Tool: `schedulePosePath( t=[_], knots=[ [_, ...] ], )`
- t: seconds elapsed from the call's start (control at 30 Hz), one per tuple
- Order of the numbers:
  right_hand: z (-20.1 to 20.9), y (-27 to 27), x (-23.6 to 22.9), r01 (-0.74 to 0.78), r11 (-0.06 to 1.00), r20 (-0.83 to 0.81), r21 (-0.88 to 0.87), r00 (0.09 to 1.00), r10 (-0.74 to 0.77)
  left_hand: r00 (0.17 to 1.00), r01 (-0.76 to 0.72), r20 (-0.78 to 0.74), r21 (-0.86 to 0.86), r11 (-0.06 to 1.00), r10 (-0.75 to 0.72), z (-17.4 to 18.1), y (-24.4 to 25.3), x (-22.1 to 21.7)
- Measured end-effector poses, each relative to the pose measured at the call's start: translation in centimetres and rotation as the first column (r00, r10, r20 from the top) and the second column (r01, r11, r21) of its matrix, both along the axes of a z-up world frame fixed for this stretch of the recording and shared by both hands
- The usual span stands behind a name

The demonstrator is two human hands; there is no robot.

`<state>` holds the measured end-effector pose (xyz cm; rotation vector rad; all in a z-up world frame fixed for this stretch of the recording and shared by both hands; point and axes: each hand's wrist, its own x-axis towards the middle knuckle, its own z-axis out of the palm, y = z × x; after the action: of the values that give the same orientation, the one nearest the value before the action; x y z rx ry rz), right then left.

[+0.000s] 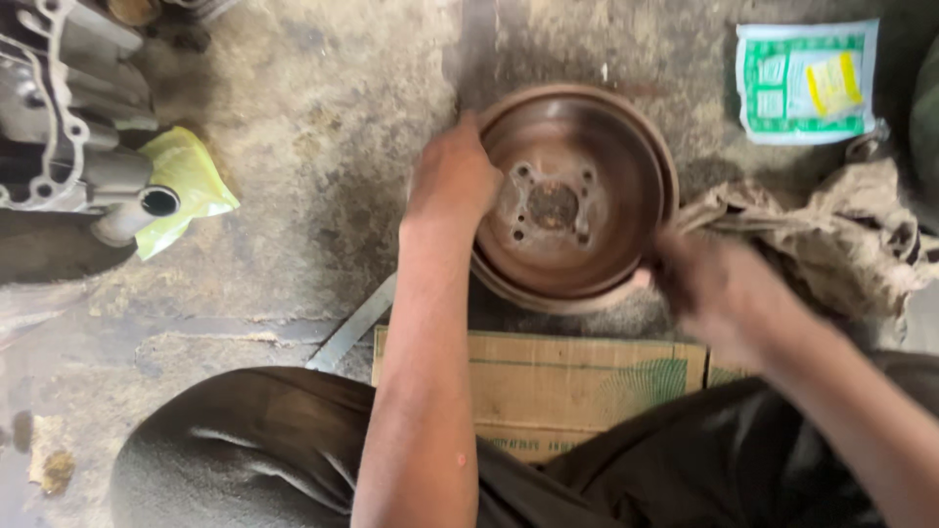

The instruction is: The person sands the interior and exterior surfaces of a metal brake drum using a strip of sandpaper and wipes the surfaces by hand.

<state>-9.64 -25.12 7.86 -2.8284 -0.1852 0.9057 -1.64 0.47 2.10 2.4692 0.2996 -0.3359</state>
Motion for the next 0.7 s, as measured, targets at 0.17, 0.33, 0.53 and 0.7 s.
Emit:
schedulePosePath(
  t=[0.17,0.33,0.53,0.7],
  knots=[
    [0.9,1.7,-0.5,-0.066,0.997,-0.09,0.028,0.994,0.068,0.901,0.114,0.39,0.21,0.971,-0.19,-0.2,-1.8,-0.6],
    [2.9,0.6,3.4,0.086,0.996,0.091,0.038,0.992,-0.089,0.981,0.026,-0.195,0.203,0.979,0.014,1.3,-0.7,0.1],
    [-0.3,-0.2,-1.8,-0.289,0.957,0.296,-0.008,0.914,0.279,0.99,0.036,-0.144,0.206,0.978,-0.007,0.6,-0.6,-0.2],
    [-0.3,-1.3,3.4,0.017,1.0,0.172,0.018,0.985,-0.02,0.995,0.006,-0.096,0.186,0.983,0.012,0.2,-0.8,0.4]
  ],
)
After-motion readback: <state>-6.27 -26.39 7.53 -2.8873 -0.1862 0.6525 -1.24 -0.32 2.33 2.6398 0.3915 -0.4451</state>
